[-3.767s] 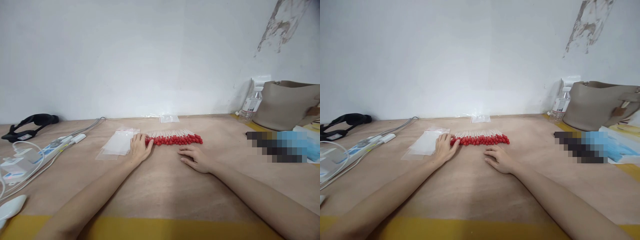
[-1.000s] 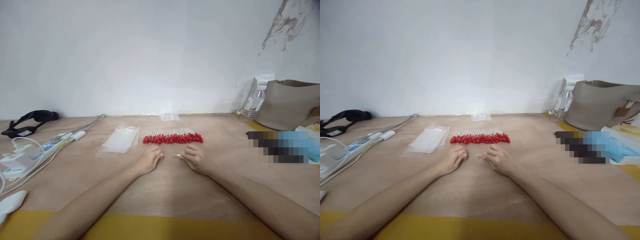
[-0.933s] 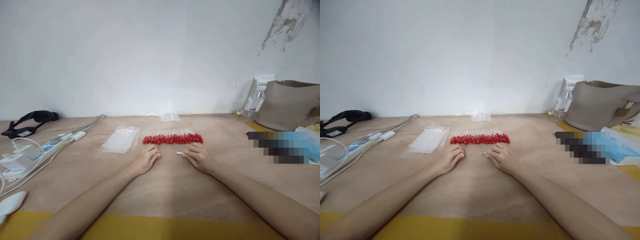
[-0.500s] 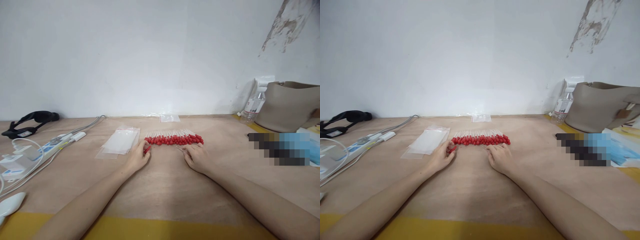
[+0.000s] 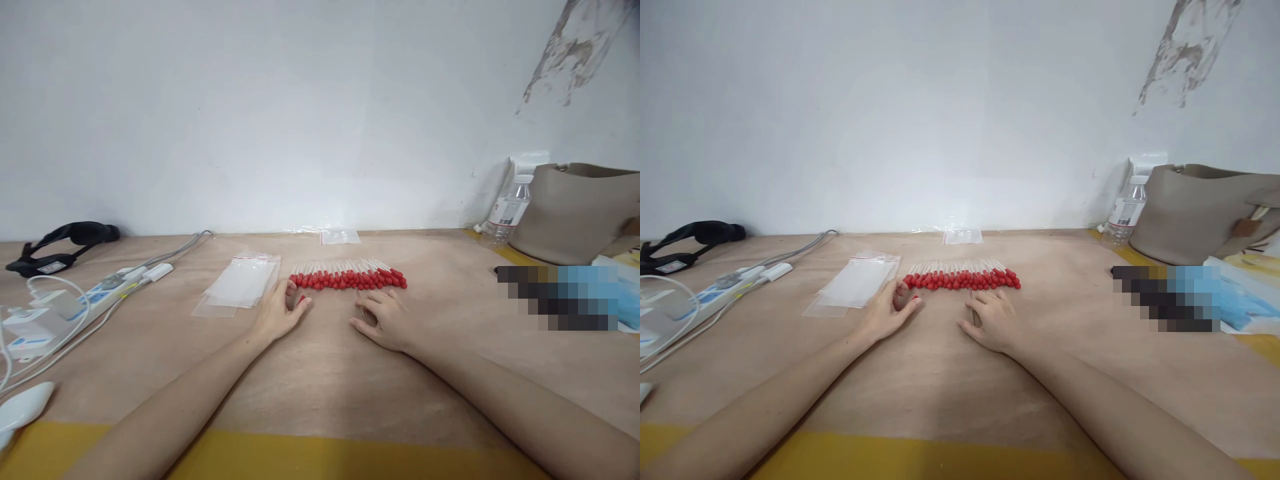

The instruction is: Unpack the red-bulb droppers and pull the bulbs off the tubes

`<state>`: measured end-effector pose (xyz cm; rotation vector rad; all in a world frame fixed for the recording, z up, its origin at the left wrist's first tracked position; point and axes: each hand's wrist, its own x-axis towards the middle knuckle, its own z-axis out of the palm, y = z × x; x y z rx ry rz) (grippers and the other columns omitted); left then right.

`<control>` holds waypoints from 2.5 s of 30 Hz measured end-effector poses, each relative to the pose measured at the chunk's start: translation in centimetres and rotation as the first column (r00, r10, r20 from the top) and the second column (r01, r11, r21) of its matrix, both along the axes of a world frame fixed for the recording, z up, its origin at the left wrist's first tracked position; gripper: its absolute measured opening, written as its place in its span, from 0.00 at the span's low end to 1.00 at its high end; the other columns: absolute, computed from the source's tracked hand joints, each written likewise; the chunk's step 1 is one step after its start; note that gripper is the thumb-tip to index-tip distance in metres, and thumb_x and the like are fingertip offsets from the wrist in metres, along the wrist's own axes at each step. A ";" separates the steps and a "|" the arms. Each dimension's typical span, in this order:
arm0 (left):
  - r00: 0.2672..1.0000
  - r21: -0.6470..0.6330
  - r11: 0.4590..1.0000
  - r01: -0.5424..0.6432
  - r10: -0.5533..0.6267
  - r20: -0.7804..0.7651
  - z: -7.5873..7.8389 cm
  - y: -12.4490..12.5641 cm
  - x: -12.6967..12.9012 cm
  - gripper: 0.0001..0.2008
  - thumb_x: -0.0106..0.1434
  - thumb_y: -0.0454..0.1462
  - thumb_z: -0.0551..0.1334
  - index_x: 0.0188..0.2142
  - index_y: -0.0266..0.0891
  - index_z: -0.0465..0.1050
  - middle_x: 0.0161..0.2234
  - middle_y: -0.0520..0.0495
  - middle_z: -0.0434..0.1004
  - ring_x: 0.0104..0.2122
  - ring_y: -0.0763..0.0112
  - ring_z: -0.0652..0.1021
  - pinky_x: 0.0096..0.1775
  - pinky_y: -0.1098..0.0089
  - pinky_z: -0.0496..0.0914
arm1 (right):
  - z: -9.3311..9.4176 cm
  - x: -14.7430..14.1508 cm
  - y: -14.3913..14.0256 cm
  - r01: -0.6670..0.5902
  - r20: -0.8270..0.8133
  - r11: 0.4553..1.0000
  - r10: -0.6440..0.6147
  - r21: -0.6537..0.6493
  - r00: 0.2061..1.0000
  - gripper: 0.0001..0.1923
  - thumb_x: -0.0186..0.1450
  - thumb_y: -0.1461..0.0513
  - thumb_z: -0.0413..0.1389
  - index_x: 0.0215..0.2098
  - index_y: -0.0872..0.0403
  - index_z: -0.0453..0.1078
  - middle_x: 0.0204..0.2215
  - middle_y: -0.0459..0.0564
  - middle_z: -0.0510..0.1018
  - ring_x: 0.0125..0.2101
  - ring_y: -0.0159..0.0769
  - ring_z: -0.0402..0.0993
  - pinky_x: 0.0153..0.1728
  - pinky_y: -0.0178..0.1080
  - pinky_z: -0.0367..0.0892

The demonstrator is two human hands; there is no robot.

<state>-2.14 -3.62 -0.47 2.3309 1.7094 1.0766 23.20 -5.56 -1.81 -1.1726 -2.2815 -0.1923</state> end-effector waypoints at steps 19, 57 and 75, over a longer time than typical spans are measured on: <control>0.965 0.100 0.993 0.063 -0.035 -0.259 2.8 4.8 4.8 0.13 0.54 0.47 0.58 0.28 0.39 0.68 0.35 0.45 0.67 0.41 0.59 0.66 0.45 0.59 0.59 | 0.0 1.5 0.8 0.055 -0.187 0.998 -0.061 -0.035 0.981 0.16 0.65 0.56 0.42 0.30 0.53 0.68 0.26 0.47 0.73 0.30 0.32 0.68 0.34 0.37 0.56; 0.883 0.151 0.871 0.467 -0.468 -0.030 -0.9 -1.2 2.7 0.04 0.60 0.35 0.54 0.36 0.39 0.61 0.32 0.49 0.69 0.31 0.73 0.72 0.34 0.71 0.68 | -0.2 -0.3 0.3 -0.121 -0.027 0.982 0.126 0.142 0.992 0.15 0.63 0.56 0.48 0.44 0.51 0.68 0.30 0.48 0.75 0.36 0.35 0.66 0.49 0.47 0.48; 0.813 0.119 0.863 0.491 -0.404 -0.420 0.3 -1.3 4.5 0.13 0.64 0.42 0.50 0.31 0.38 0.70 0.36 0.47 0.70 0.39 0.68 0.67 0.44 0.63 0.58 | -0.3 -0.7 0.3 -0.247 -0.013 0.951 0.254 0.186 0.967 0.12 0.64 0.61 0.47 0.31 0.53 0.71 0.21 0.45 0.69 0.29 0.30 0.61 0.43 0.41 0.50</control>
